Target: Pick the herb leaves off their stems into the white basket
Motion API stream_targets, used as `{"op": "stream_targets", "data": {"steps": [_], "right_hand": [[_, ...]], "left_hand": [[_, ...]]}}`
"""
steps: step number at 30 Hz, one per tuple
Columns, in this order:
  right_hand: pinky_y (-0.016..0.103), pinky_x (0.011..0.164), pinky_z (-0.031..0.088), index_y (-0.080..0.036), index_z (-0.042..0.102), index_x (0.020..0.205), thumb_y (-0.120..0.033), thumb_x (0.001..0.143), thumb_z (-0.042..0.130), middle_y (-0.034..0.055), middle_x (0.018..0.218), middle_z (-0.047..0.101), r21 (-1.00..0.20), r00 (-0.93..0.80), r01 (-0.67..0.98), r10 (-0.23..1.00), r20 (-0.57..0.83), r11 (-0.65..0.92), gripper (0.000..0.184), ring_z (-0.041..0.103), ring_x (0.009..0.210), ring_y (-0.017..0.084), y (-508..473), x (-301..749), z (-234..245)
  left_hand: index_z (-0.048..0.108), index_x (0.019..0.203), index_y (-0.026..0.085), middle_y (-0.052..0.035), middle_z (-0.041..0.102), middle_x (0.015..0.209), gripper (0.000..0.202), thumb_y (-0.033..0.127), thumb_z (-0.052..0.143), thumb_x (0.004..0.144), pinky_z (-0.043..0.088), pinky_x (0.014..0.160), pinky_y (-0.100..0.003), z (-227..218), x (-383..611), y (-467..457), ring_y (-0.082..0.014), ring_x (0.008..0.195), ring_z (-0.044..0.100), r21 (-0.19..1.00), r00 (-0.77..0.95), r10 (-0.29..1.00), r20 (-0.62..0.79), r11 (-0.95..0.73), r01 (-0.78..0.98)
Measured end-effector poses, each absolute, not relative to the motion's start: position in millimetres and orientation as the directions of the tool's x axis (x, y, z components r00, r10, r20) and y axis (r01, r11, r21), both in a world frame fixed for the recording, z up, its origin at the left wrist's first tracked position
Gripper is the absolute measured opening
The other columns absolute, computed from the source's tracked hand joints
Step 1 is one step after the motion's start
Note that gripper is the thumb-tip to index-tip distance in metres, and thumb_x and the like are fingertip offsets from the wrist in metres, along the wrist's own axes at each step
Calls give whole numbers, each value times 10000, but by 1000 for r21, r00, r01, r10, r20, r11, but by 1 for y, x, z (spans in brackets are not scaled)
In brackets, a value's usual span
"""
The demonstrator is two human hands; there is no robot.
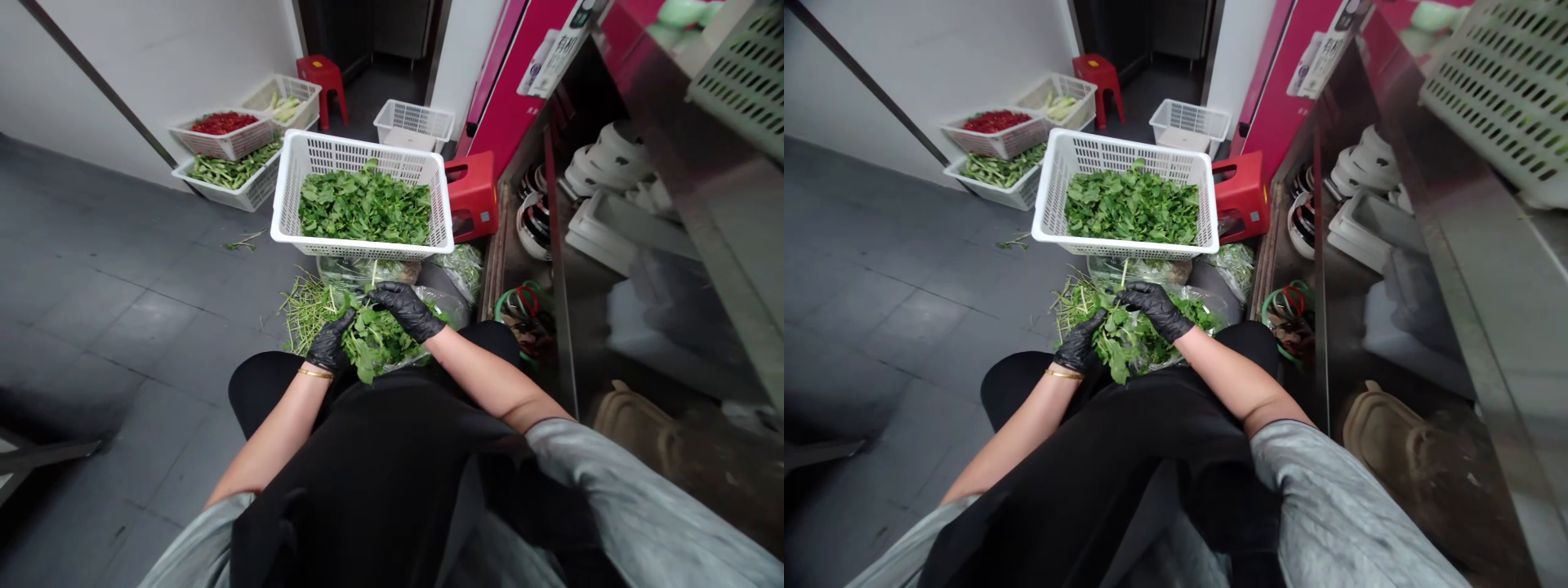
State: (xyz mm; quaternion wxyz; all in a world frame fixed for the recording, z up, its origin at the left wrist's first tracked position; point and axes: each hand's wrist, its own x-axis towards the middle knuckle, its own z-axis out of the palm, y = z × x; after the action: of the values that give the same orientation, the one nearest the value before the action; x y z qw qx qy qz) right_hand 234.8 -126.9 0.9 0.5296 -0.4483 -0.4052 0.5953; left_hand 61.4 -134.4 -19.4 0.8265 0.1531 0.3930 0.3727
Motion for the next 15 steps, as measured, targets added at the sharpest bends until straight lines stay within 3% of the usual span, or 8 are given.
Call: {"op": "stream_targets", "data": {"steps": [3, 6, 10, 15], "right_hand": [[238, 634, 464, -162, 701, 791, -495, 663, 786, 24, 762, 712, -967, 49, -239, 993, -106, -91, 367, 616, 676, 122, -125, 248, 10], [239, 601, 431, -159, 681, 768, -517, 666, 770, 27, 727, 698, -975, 132, -209, 985, -110, -81, 383, 595, 655, 126, -127, 260, 20], [249, 587, 397, -150, 668, 728, -492, 644, 776, 16, 677, 661, -985, 23, -65, 987, -161, -159, 368, 553, 619, 126, -131, 254, 22], [249, 580, 297, -161, 564, 577, -426, 697, 712, -45, 565, 489, -950, 33, 300, 996, -85, -91, 326, 424, 590, 103, -132, 227, 4]], "left_hand": [[661, 823, 150, -56, 698, 697, 167, 305, 725, 822, 578, 603, -306, -17, 54, -131, -189, 616, 687, 468, 374, 704, -604, 692, -550], [561, 669, 167, -11, 624, 597, 281, 325, 738, 819, 513, 496, -242, -12, 42, -126, -129, 500, 603, 489, 333, 741, -584, 648, -584], [536, 643, 177, 68, 499, 509, 344, 287, 860, 680, 384, 417, -190, -3, 35, -126, -60, 409, 442, 666, 323, 873, -365, 487, -566], [710, 754, 147, 0, 672, 644, 362, 114, 924, 464, 499, 621, -267, 1, 57, -134, -171, 654, 636, 914, 239, 924, -300, 350, -205]]}}
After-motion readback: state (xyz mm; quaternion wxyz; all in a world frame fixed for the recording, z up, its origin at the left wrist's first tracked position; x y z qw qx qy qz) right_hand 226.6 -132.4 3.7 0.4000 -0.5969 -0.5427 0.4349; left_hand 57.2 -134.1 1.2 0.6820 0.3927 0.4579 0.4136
